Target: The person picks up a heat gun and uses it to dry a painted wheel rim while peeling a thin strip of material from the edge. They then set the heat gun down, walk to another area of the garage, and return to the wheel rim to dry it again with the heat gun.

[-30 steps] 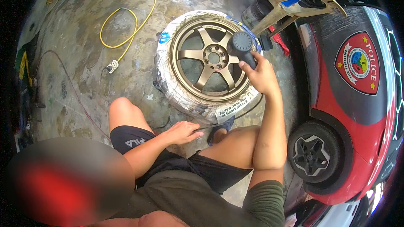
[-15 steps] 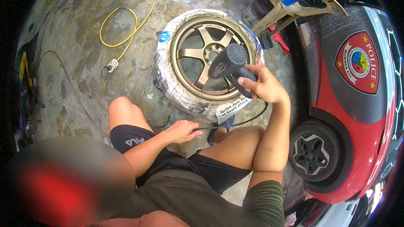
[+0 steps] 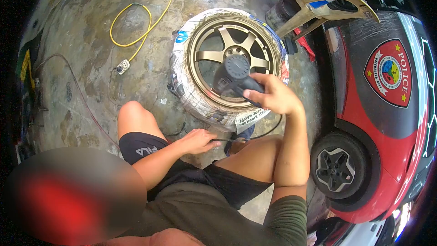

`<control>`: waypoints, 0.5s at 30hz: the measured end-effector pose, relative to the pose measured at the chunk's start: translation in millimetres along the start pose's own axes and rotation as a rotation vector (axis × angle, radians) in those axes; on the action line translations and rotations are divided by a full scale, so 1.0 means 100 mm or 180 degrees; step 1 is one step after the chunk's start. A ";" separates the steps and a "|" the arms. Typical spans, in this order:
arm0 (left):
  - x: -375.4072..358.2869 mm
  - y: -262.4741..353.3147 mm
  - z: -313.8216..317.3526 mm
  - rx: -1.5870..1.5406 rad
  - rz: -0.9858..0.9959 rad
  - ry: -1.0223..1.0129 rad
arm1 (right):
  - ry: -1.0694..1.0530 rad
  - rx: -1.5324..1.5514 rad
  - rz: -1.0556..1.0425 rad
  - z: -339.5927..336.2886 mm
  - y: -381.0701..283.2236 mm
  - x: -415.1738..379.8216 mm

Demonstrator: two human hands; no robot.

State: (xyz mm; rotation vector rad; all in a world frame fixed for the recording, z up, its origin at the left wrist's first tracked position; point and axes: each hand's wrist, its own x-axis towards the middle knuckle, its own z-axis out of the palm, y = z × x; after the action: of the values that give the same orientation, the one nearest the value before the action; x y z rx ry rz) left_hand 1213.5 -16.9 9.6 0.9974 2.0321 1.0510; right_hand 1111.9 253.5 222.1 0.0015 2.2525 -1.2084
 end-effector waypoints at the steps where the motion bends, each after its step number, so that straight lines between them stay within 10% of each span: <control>1: 0.00 0.00 0.01 0.0012 -0.0022 -0.0010 | 0.0077 -0.0085 -0.0044 0.05 -0.03 0.09; 15: 0.00 -0.06 0.06 -0.0104 0.0044 0.0095 | 0.0576 0.0200 -0.0497 0.23 -0.10 0.37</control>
State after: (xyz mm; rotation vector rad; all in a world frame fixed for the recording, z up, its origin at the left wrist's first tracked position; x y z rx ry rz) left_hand 1216.4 -16.5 1.3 0.9859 2.0280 1.1090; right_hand 1089.4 220.0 202.0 -0.0432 2.4062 -1.4114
